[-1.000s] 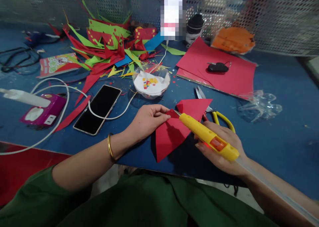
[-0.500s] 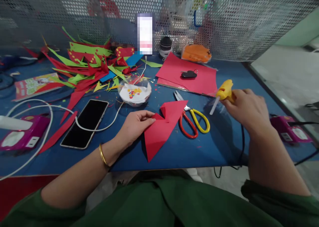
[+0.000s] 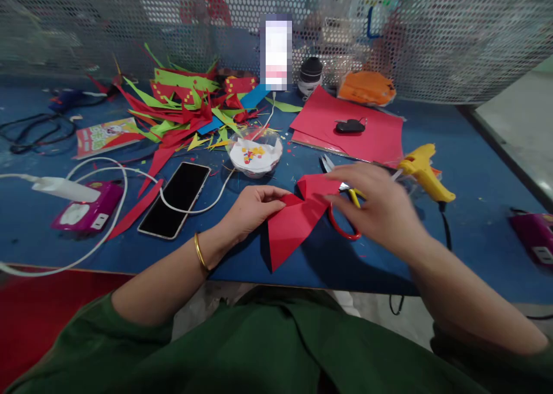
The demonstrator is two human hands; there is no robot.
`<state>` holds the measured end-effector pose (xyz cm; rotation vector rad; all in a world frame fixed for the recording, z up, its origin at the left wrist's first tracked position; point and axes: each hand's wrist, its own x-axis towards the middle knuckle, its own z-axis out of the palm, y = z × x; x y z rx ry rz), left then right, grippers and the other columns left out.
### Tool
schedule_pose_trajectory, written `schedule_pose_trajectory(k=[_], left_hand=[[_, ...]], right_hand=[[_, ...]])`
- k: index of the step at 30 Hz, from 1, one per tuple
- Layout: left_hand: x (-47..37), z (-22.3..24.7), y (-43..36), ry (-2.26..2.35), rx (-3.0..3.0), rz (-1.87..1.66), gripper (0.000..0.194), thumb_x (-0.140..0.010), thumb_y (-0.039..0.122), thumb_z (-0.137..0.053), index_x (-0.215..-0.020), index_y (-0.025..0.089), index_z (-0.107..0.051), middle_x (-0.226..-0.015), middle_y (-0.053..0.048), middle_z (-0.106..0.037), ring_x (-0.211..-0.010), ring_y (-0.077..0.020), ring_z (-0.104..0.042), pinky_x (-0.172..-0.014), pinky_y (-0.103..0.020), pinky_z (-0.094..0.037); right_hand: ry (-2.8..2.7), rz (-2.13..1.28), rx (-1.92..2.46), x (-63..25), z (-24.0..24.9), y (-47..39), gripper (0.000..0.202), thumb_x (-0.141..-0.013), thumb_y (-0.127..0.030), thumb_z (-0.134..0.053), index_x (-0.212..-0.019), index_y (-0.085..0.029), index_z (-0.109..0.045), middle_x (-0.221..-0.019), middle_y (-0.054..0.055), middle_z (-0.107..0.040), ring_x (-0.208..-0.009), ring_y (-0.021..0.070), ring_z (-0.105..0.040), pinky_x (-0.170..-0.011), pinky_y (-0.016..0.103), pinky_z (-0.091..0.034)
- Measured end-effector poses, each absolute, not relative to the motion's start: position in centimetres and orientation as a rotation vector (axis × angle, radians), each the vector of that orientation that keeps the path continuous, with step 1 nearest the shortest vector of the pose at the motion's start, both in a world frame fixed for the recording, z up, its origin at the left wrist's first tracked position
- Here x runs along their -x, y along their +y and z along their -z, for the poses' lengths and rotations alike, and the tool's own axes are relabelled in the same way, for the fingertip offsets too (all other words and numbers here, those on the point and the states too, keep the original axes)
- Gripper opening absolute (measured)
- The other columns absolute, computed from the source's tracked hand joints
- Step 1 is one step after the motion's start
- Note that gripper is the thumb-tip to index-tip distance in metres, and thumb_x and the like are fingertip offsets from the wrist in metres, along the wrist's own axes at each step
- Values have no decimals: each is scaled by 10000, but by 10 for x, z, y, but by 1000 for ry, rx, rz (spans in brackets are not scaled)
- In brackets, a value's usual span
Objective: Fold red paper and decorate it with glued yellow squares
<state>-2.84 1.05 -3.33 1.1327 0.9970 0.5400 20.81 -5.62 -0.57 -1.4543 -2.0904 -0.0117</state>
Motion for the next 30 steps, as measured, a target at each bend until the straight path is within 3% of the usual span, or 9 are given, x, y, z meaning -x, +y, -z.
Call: schedule_pose_trajectory(k=[2, 7, 13, 19, 23, 27, 30], left_hand=[[28, 33, 10, 997, -1109, -552, 228, -752, 117, -694, -967, 150, -765, -858, -43, -774, -729, -112, -671, -706, -235, -512], [28, 32, 11, 998, -1138, -547, 224, -759, 95, -672, -963, 143, -749, -832, -33, -761, -727, -105, -664, -698, -219, -501], [30, 29, 14, 1080, -1053, -467, 202, -758, 116, -576, -844, 155, -755, -693, -17, -707, -580, -91, -592, -553, -193, -430], [31, 34, 19, 1052, -980, -402, 320, -876, 418, -601, -725, 154, -700, -596, -23, -628, -475, -95, -528, -449, -207, -371], [28, 33, 15, 1112, -1069, -430, 181, -804, 297, -709, -692, 158, -680, -569, 7, -613, -479, -89, -517, -475, -207, -369], [27, 32, 14, 1116, -1052, -452, 93, -795, 218, -698, -732, 151, -712, -616, -1, -661, -525, -92, -545, -531, -217, -407], [28, 33, 14, 1086, -1028, -514, 76, -788, 216, -713, -771, 143, -721, -706, -19, -713, -610, -107, -601, -600, -228, -456]], right_hand=[[-2142, -113, 1367, -182, 19, -45, 178, -905, -236, -623, -1074, -239, -676, -1089, 61, -758, -1098, 248, -685, -1059, 500, -433], [-2092, -171, 1409, -169, 44, -36, 152, -888, -160, -578, -887, -257, -695, -916, 12, -771, -1031, 229, -704, -1111, 555, -345], [-2145, 19, 1361, -173, 43, -41, 177, -924, -176, -552, -874, -269, -694, -864, -10, -770, -1053, 212, -696, -1137, 533, -323], [-2301, 206, 1324, -174, 43, -43, 178, -945, -180, -533, -918, -292, -669, -922, -22, -767, -1109, 226, -670, -1174, 555, -260], [-2347, 51, 1391, -175, 40, -44, 207, -954, -180, -522, -920, -335, -655, -972, -25, -761, -1179, 234, -635, -1205, 560, -203], [-2334, 141, 1312, -174, 38, -47, 208, -945, -162, -534, -992, -324, -656, -1020, -8, -757, -1138, 242, -651, -1149, 549, -300], [-2031, 111, 1442, -174, 37, -51, 84, -925, -213, -577, -959, -265, -633, -950, 39, -740, -912, 229, -685, -874, 447, -496]])
